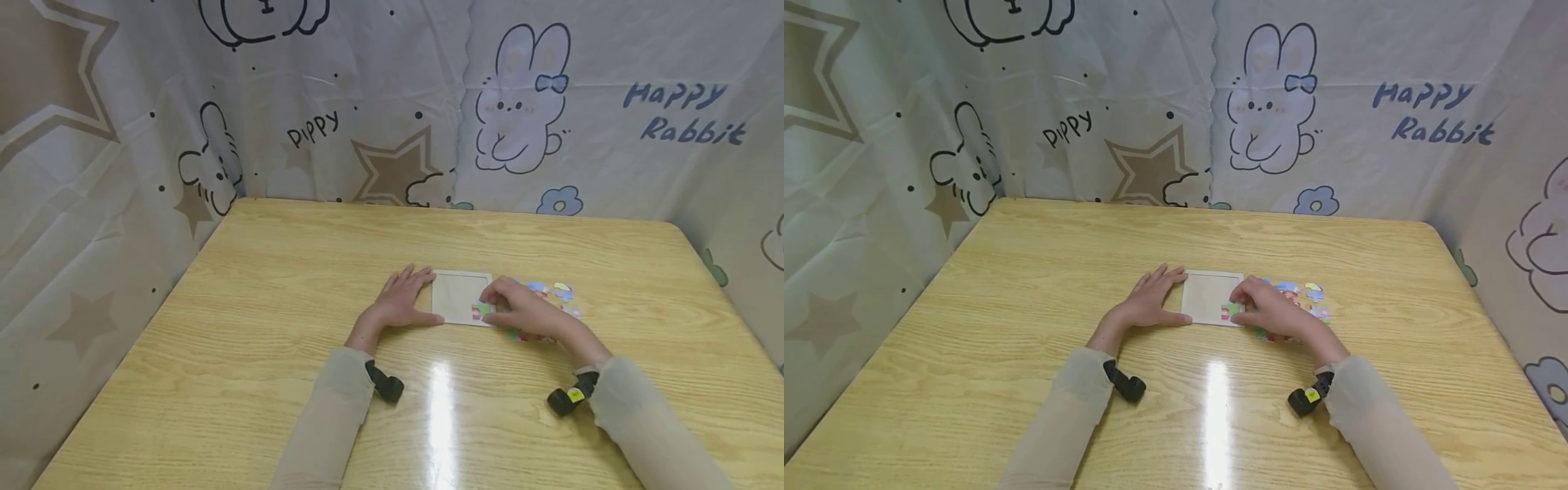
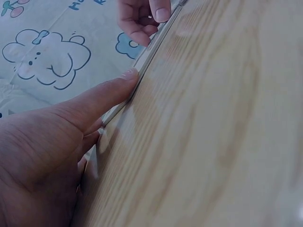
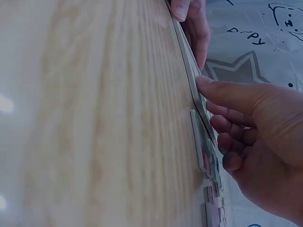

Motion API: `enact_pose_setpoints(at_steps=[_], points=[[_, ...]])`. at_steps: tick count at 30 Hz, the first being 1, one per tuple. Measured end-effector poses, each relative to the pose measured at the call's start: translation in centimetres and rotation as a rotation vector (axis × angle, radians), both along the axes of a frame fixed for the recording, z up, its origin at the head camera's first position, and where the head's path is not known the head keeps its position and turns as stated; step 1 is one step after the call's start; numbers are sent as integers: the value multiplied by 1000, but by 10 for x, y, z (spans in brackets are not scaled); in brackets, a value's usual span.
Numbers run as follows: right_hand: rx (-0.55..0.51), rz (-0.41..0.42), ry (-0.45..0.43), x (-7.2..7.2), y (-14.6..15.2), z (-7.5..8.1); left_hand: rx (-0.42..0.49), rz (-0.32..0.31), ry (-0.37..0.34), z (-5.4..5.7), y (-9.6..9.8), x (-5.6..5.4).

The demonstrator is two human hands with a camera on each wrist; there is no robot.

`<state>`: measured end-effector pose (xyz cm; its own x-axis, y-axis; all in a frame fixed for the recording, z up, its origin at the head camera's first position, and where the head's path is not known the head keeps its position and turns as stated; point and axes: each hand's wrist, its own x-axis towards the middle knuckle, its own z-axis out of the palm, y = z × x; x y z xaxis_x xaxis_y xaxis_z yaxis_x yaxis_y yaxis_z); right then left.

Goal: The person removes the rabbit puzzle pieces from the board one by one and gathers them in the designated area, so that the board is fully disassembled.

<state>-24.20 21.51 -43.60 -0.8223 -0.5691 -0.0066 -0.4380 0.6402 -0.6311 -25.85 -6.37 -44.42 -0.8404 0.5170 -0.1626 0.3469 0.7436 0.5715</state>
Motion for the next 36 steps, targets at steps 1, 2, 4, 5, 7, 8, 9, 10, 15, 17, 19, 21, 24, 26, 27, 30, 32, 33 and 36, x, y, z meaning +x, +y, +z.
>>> enact_pose_setpoints(at_steps=[1,2,4,5,7,8,9,10,15,17,19,21,24,26,27,30,32,33,36], points=[[3,-5,-9,-1,0,0,-2,0,-1,0,0,0],[5,-12,-19,-1,-1,0,-2,0,-3,0,0,0],[7,-23,-33,-2,-1,-1,-2,0,-7,0,0,0],[8,-29,-39,-2,-2,0,-1,0,-7,0,0,0],[4,-36,-45,-2,-3,0,-1,1,-5,0,0,0],[2,-39,-47,-1,-3,0,0,1,-4,1,1,0],[-1,-39,-46,-1,-4,1,0,-1,-3,1,1,0],[-5,-41,-47,0,-4,1,0,-2,-3,2,1,0],[-17,-52,-36,3,-6,3,0,-5,-8,4,1,1],[-20,-62,-26,4,-7,4,-2,-5,-6,4,1,1],[-23,-63,-10,5,-8,4,-5,-6,-2,3,1,1],[-29,-72,2,5,-10,5,-9,-6,0,3,1,1],[-53,-68,22,6,-10,5,-10,-6,0,2,1,1],[-76,-67,29,6,-11,6,-6,-4,-2,2,1,1],[-87,-62,31,7,-11,6,-3,-2,-3,2,1,1],[-109,-66,28,7,-9,5,-6,-2,-3,1,1,0],[-115,-79,27,8,-8,3,-11,-2,-4,1,1,0],[-117,-89,24,8,-7,3,-12,-1,-4,1,1,0],[-119,-113,26,10,-2,1,-17,2,-9,0,1,0]])
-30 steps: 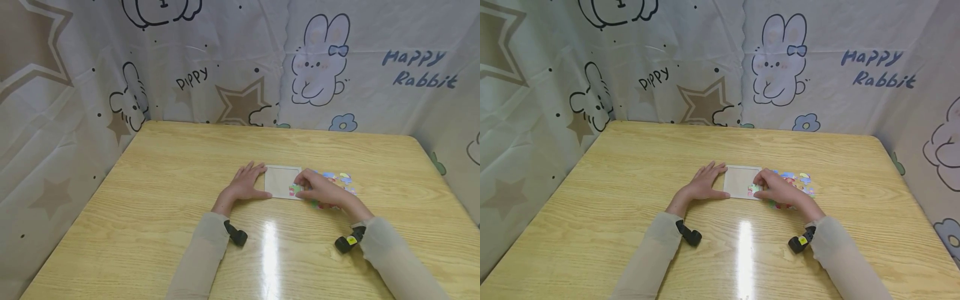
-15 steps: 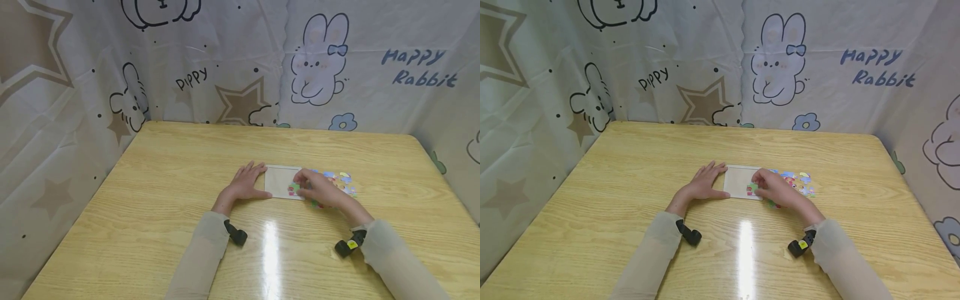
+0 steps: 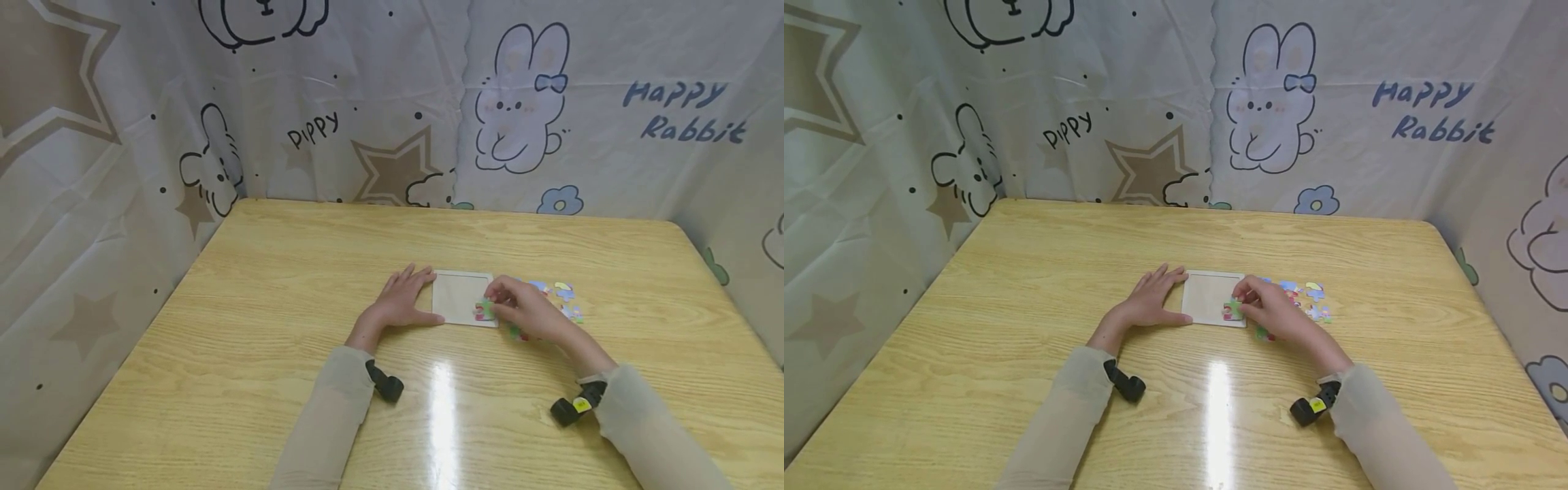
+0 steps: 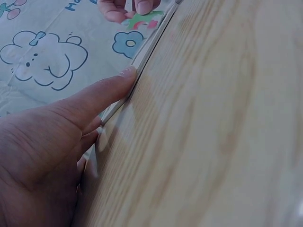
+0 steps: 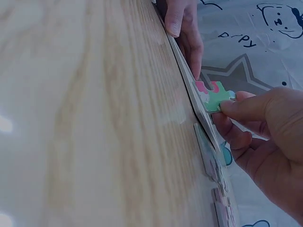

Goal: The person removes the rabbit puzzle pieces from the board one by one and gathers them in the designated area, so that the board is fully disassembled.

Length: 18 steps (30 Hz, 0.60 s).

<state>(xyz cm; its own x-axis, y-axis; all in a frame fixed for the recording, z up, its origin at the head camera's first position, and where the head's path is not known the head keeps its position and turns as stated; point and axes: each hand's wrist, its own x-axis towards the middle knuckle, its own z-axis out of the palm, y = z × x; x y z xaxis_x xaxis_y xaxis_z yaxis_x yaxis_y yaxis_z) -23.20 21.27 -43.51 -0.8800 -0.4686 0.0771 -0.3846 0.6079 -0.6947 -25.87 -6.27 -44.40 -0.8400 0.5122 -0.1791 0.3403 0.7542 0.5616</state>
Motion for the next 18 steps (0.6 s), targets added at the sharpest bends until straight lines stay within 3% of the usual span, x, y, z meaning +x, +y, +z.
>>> enact_pose_setpoints(at_steps=[11,18], points=[[-37,-58,-80,11,24,1,11,-1,-4,-1,0,0],[-39,-79,-45,18,39,3,14,-6,0,0,0,0]])
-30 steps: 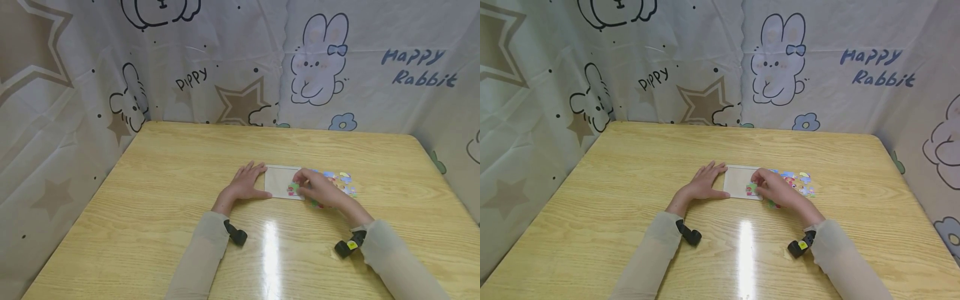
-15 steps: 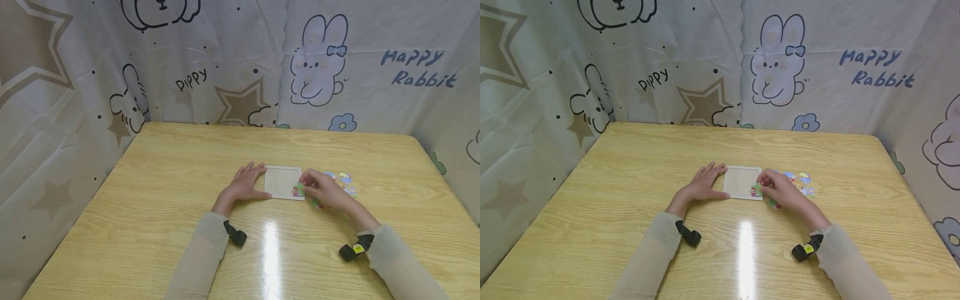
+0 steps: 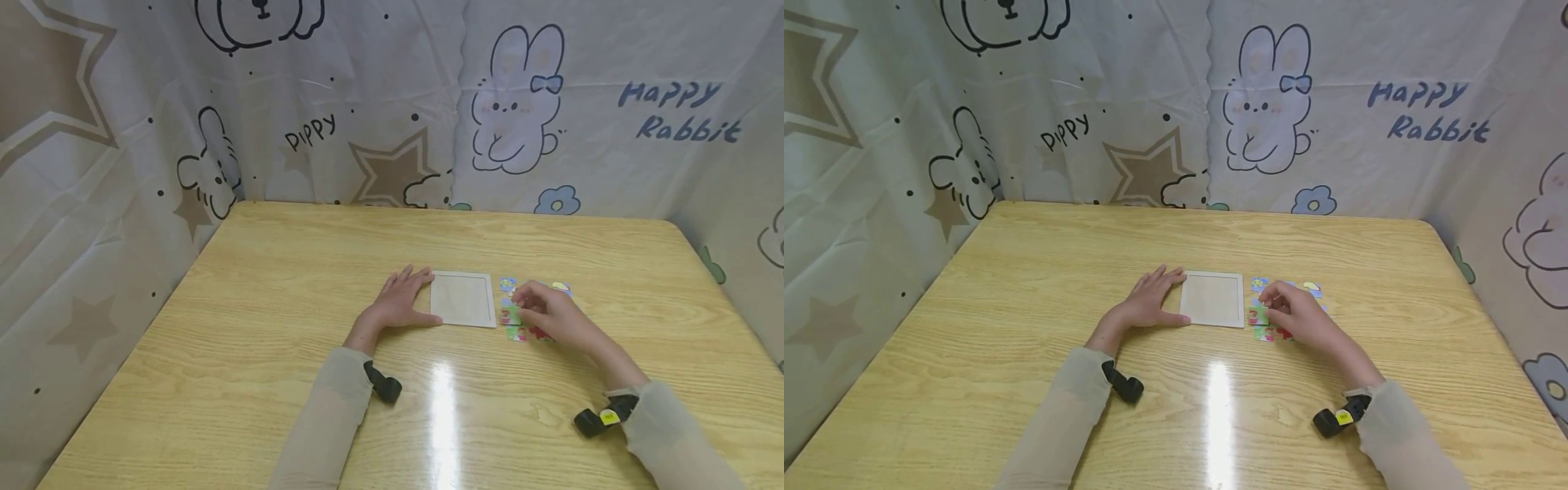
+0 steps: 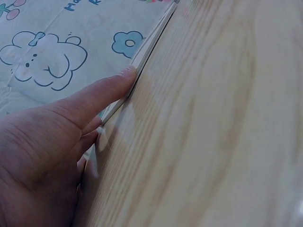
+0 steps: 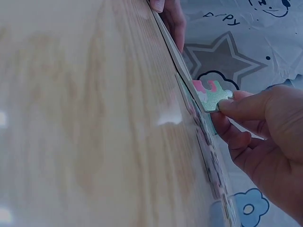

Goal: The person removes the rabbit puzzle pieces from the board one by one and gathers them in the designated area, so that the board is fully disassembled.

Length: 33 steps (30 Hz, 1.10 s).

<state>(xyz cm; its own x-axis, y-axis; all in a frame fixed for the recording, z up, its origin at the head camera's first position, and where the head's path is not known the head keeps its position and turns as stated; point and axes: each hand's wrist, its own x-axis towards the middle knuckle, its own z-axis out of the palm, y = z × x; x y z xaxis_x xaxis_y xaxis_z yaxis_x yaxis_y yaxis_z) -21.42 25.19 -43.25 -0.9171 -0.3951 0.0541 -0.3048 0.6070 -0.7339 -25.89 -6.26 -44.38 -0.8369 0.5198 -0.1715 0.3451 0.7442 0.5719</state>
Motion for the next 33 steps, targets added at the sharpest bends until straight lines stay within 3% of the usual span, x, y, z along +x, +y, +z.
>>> enact_pose_setpoints(at_steps=[14,23,33], points=[[22,-45,68,14,28,1,3,-3,5,0,0,1],[67,-105,63,23,45,1,1,3,1,-1,0,1],[91,-121,136,31,64,-1,8,3,-3,1,0,2]])
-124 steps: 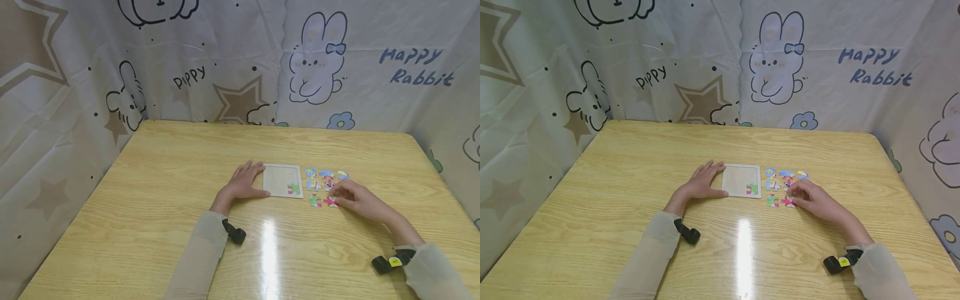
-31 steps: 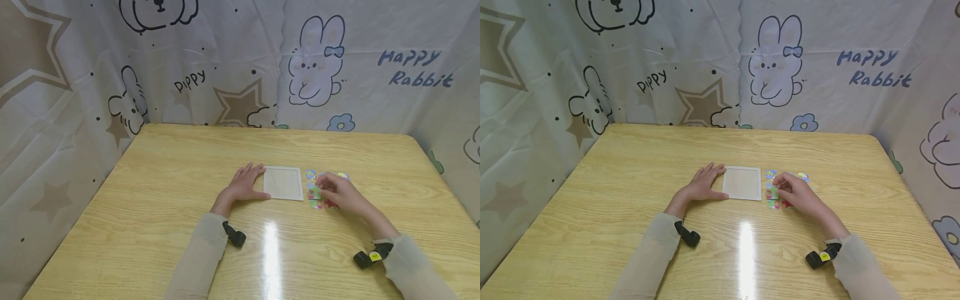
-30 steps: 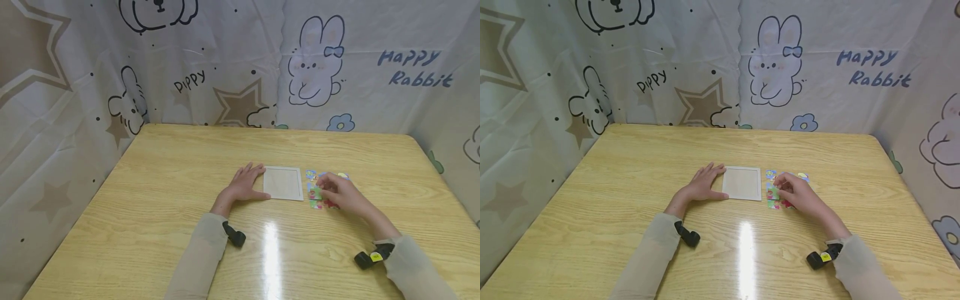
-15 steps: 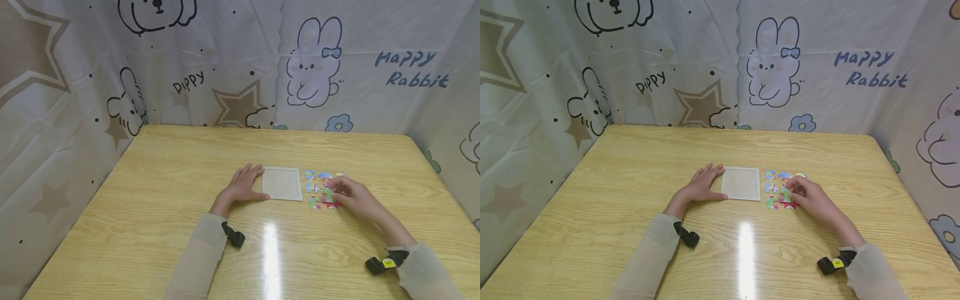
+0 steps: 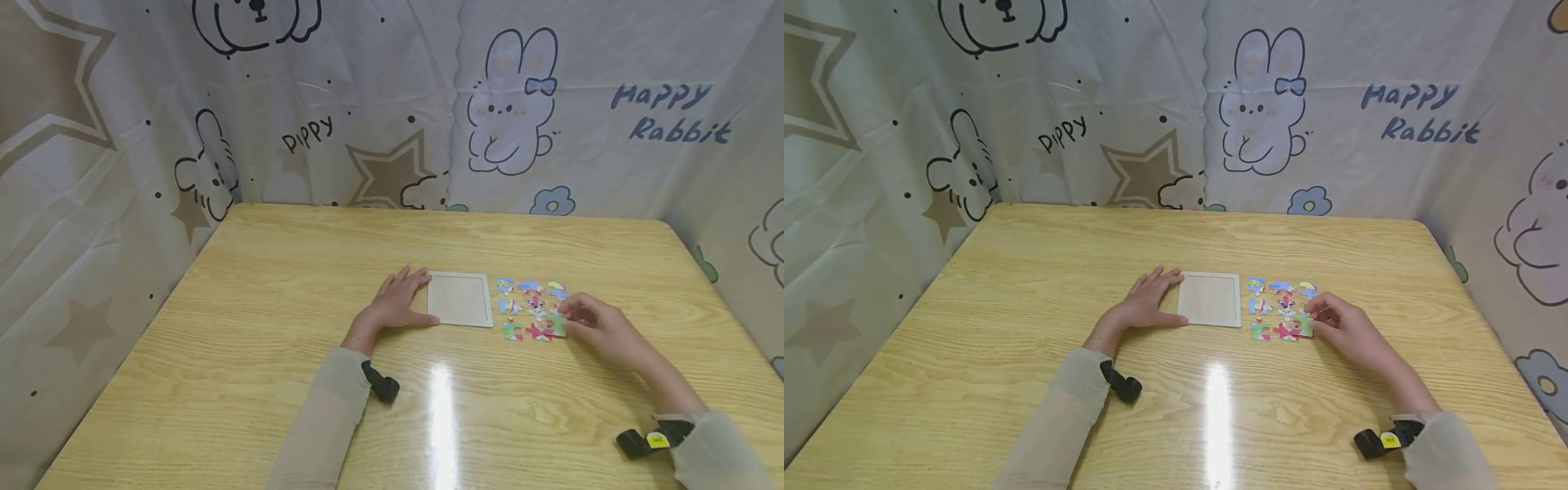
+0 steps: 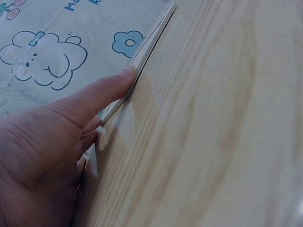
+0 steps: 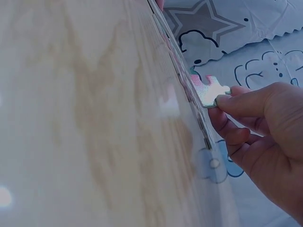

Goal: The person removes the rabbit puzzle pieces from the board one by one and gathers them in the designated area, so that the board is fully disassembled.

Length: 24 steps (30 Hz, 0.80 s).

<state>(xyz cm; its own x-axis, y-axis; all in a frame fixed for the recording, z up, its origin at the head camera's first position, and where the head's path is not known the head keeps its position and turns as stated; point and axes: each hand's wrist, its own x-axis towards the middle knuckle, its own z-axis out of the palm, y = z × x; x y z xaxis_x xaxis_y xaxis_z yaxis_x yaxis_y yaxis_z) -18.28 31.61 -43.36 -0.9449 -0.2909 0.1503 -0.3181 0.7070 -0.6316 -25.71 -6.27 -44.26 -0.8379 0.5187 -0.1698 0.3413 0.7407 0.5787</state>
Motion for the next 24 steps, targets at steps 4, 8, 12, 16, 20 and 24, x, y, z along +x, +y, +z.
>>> enact_pose_setpoints(at_steps=[4,8,12,16,20,24], points=[[-9,5,11,3,5,-1,10,1,0,0,0,0],[7,-8,14,5,10,-1,20,3,-2,-1,0,-1],[18,-31,4,7,15,-1,23,4,-6,-2,0,-1],[23,-38,-7,8,20,-1,21,0,-5,-1,0,-1],[32,-32,-23,9,24,-1,20,-4,-7,0,0,-1],[55,-33,-29,8,25,-1,21,-4,-9,0,0,0]])
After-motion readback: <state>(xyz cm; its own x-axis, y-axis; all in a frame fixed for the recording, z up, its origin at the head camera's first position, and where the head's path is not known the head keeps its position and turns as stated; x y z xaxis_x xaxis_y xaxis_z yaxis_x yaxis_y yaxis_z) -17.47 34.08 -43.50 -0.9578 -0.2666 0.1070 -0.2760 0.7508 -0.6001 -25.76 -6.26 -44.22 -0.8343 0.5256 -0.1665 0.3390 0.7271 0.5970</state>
